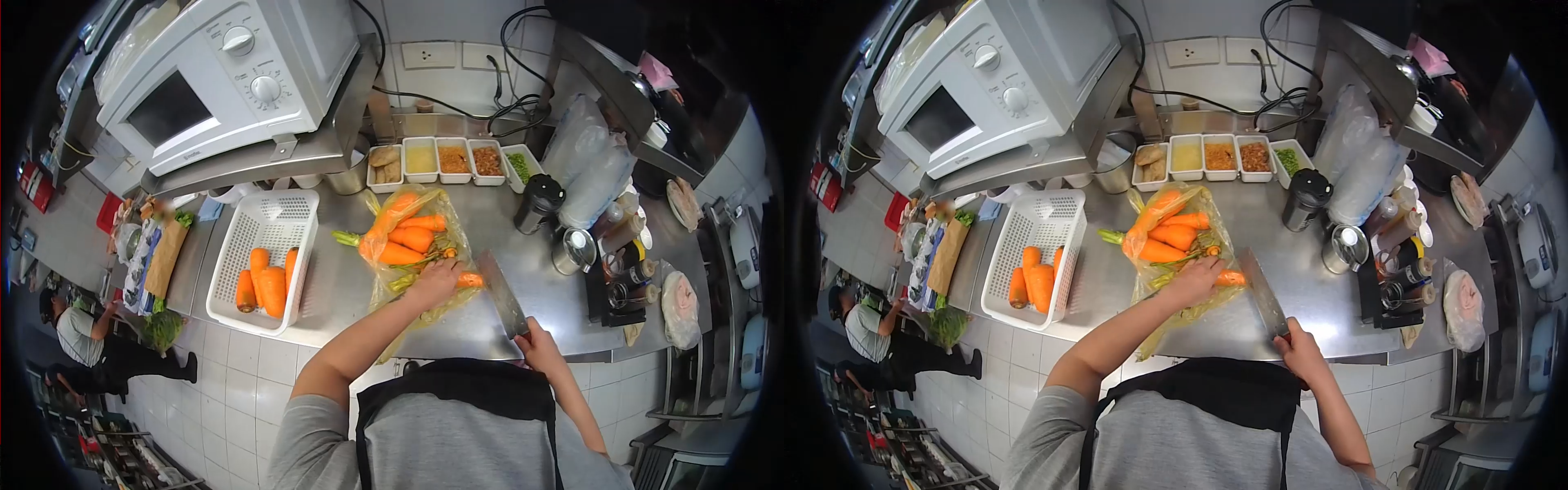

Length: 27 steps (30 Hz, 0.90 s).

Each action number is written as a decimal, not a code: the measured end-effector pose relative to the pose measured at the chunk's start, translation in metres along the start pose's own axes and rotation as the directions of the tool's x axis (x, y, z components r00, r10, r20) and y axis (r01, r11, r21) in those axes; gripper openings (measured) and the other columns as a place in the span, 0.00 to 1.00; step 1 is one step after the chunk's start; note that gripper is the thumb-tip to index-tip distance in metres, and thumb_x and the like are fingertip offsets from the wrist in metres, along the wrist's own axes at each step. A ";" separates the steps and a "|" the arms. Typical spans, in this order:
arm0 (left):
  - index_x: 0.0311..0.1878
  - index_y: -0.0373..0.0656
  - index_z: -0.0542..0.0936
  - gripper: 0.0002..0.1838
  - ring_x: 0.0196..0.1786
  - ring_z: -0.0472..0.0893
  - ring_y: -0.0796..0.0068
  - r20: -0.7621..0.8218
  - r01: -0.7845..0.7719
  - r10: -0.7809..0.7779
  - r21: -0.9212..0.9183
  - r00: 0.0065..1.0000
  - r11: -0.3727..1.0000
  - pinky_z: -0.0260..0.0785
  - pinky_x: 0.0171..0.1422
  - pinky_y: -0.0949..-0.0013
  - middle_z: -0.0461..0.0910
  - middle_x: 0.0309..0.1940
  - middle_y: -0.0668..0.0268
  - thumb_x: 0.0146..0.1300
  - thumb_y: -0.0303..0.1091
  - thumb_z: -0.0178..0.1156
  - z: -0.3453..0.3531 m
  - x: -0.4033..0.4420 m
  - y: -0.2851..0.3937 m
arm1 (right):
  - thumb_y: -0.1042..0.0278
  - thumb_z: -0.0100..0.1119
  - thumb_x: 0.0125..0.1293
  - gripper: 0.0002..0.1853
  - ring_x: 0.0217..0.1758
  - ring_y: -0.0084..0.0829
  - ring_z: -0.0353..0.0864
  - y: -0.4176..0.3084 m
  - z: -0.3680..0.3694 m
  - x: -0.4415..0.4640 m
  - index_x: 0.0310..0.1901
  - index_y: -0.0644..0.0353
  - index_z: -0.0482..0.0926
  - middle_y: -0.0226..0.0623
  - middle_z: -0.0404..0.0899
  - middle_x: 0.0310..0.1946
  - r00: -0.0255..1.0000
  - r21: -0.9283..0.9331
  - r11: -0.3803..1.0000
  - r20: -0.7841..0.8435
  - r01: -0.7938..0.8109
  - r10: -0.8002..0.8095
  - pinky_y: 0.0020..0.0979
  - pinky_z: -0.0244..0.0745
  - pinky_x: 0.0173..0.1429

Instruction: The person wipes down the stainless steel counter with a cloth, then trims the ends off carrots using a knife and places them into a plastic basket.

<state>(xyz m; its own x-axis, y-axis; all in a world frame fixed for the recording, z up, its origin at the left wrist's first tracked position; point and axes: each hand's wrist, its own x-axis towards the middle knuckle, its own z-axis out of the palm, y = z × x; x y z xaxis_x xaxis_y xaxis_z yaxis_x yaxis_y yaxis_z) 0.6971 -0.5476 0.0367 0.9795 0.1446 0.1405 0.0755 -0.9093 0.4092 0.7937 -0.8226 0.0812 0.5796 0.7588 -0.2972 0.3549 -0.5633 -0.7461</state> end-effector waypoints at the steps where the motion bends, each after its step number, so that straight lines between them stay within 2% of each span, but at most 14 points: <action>1: 0.55 0.37 0.70 0.24 0.56 0.72 0.56 0.030 0.035 -0.038 0.117 0.999 0.993 0.67 0.57 0.56 0.72 0.49 0.56 0.52 0.26 0.60 0.004 0.005 0.002 | 0.71 0.57 0.63 0.11 0.35 0.53 0.81 0.003 0.000 0.001 0.42 0.64 0.66 0.53 0.80 0.30 1.000 -0.010 1.000 -0.011 0.007 -0.007 0.43 0.73 0.39; 4: 0.53 0.39 0.72 0.24 0.57 0.71 0.58 0.126 0.044 -0.062 0.143 0.990 0.989 0.68 0.55 0.55 0.72 0.49 0.56 0.51 0.29 0.62 0.000 0.009 0.001 | 0.72 0.57 0.62 0.11 0.36 0.55 0.80 0.003 -0.001 0.000 0.41 0.64 0.66 0.54 0.80 0.29 1.000 -0.059 0.998 -0.024 0.013 -0.014 0.45 0.73 0.40; 7: 0.52 0.40 0.72 0.25 0.57 0.70 0.57 0.062 0.113 -0.133 0.254 0.989 0.961 0.69 0.54 0.55 0.71 0.49 0.56 0.48 0.33 0.66 -0.011 -0.004 0.003 | 0.71 0.57 0.62 0.11 0.35 0.54 0.80 0.006 -0.004 0.001 0.41 0.64 0.66 0.54 0.80 0.29 0.999 -0.079 0.997 -0.032 -0.010 0.007 0.44 0.73 0.39; 9: 0.55 0.41 0.71 0.33 0.59 0.69 0.55 0.078 0.276 -0.298 0.217 0.951 0.936 0.67 0.57 0.54 0.70 0.51 0.55 0.44 0.37 0.71 -0.033 -0.009 0.002 | 0.71 0.57 0.62 0.12 0.34 0.53 0.80 -0.002 -0.013 -0.003 0.41 0.64 0.66 0.53 0.80 0.28 0.998 -0.035 0.997 -0.024 -0.065 0.064 0.44 0.73 0.38; 10: 0.57 0.42 0.71 0.37 0.59 0.68 0.54 0.088 0.357 -0.379 0.199 0.921 0.913 0.67 0.59 0.54 0.70 0.51 0.54 0.42 0.39 0.73 -0.044 -0.013 0.003 | 0.71 0.57 0.62 0.12 0.34 0.53 0.80 -0.004 -0.016 -0.001 0.41 0.64 0.65 0.53 0.80 0.28 0.999 -0.032 0.999 -0.030 -0.014 0.013 0.43 0.73 0.38; 13: 0.55 0.38 0.70 0.37 0.59 0.68 0.52 0.075 0.415 -0.449 0.270 0.890 0.869 0.69 0.56 0.54 0.69 0.51 0.53 0.42 0.43 0.74 -0.053 -0.025 0.003 | 0.69 0.56 0.63 0.12 0.33 0.53 0.80 -0.033 -0.025 0.004 0.40 0.64 0.65 0.53 0.79 0.27 0.993 -0.033 0.993 0.003 0.117 -0.117 0.45 0.71 0.37; 16: 0.52 0.35 0.70 0.37 0.55 0.71 0.50 0.026 0.469 -0.491 0.253 0.871 0.846 0.71 0.55 0.55 0.67 0.51 0.52 0.43 0.46 0.74 -0.031 -0.031 0.006 | 0.69 0.54 0.63 0.11 0.35 0.56 0.79 -0.071 -0.019 0.026 0.41 0.64 0.65 0.55 0.79 0.28 0.962 -0.110 0.958 0.096 0.266 -0.256 0.48 0.71 0.39; 19: 0.50 0.33 0.71 0.37 0.53 0.74 0.50 0.123 0.526 -0.559 0.224 0.820 0.820 0.71 0.53 0.56 0.70 0.51 0.50 0.43 0.49 0.74 -0.029 -0.032 0.011 | 0.69 0.53 0.62 0.11 0.37 0.58 0.78 -0.084 -0.009 0.056 0.43 0.64 0.66 0.57 0.79 0.29 0.931 -0.326 0.874 0.176 0.361 -0.319 0.51 0.72 0.41; 22: 0.51 0.34 0.71 0.38 0.52 0.77 0.52 0.260 0.591 -0.609 0.153 0.749 0.792 0.71 0.53 0.57 0.75 0.48 0.48 0.43 0.52 0.73 -0.051 -0.040 0.003 | 0.70 0.53 0.61 0.12 0.36 0.59 0.78 -0.083 -0.018 0.063 0.43 0.64 0.67 0.58 0.78 0.28 0.941 -0.456 0.823 0.158 0.338 -0.299 0.53 0.72 0.42; 25: 0.52 0.34 0.71 0.38 0.52 0.77 0.53 0.115 0.602 -0.614 0.128 0.781 0.788 0.71 0.53 0.56 0.78 0.43 0.47 0.45 0.53 0.72 -0.067 -0.061 -0.011 | 0.69 0.52 0.61 0.12 0.36 0.60 0.78 -0.054 -0.024 0.059 0.43 0.64 0.67 0.58 0.79 0.29 0.965 -0.580 0.771 0.145 0.264 -0.221 0.53 0.73 0.43; 27: 0.53 0.35 0.71 0.34 0.50 0.79 0.57 -0.019 0.656 -0.656 -0.012 0.755 0.755 0.72 0.52 0.60 0.79 0.43 0.50 0.51 0.50 0.70 -0.087 -0.071 -0.013 | 0.70 0.53 0.60 0.11 0.36 0.60 0.78 -0.040 -0.029 0.051 0.43 0.64 0.67 0.58 0.79 0.29 0.978 -0.549 0.809 0.108 0.210 -0.180 0.53 0.73 0.43</action>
<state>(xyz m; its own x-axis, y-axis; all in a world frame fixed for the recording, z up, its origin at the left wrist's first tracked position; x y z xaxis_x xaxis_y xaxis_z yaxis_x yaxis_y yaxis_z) 0.6103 -0.5126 0.1000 0.6863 0.7126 -0.1454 0.6970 -0.5872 0.4117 0.8305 -0.7711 0.1132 0.4230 0.8789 -0.2205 0.8115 -0.4758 -0.3393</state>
